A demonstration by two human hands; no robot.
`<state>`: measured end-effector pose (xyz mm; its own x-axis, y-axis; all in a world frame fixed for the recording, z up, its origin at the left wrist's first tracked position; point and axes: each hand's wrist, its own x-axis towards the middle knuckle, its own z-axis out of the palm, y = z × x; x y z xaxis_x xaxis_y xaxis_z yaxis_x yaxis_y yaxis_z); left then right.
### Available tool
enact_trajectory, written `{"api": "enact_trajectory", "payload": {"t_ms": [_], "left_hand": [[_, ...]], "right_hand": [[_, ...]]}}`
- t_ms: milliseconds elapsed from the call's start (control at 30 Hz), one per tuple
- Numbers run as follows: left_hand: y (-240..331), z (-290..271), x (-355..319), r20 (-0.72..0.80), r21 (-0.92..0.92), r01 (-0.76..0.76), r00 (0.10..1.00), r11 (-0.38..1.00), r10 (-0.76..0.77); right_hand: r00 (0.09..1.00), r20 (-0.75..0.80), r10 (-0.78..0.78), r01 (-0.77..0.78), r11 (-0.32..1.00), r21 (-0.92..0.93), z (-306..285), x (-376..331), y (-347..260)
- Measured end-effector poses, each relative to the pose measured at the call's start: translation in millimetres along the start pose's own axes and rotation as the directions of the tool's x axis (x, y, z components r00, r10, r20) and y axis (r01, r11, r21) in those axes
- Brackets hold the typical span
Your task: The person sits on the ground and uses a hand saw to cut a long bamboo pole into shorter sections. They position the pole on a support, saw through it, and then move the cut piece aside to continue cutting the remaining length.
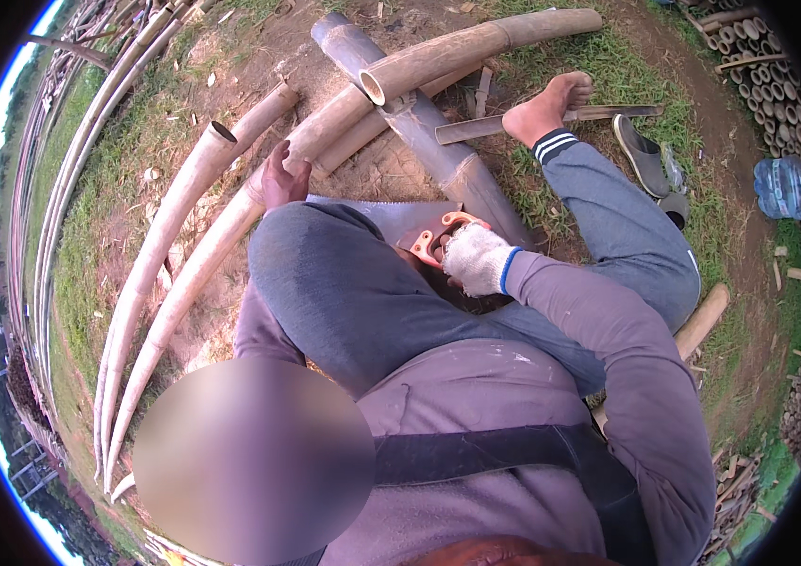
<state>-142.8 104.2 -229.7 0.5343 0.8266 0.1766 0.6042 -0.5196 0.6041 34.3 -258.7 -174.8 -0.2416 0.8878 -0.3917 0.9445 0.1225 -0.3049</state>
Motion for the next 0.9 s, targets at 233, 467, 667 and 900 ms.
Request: {"api": "enact_trajectory", "payload": {"t_ms": [233,467,667,900], "left_hand": [[16,16,9,0.074,-0.009,-0.054,0.996,0.999,0.054],[65,26,37,0.32,-0.048,-0.211,0.923,0.976,0.215],[115,24,95,0.449,0.075,-0.45,0.812,0.89,0.373],[143,52,127,0.556,0.113,-0.45,0.767,0.886,0.319]], "right_hand": [[0.983,-0.151,0.104,-0.072,0.976,0.207,-13,-5,15],[0.897,-0.317,0.308,-0.216,0.932,0.292,-3,-19,42],[0.742,-0.571,0.352,-0.242,0.934,0.261,25,-1,77],[0.753,-0.61,0.248,-0.227,0.967,0.113,69,7,95]]}}
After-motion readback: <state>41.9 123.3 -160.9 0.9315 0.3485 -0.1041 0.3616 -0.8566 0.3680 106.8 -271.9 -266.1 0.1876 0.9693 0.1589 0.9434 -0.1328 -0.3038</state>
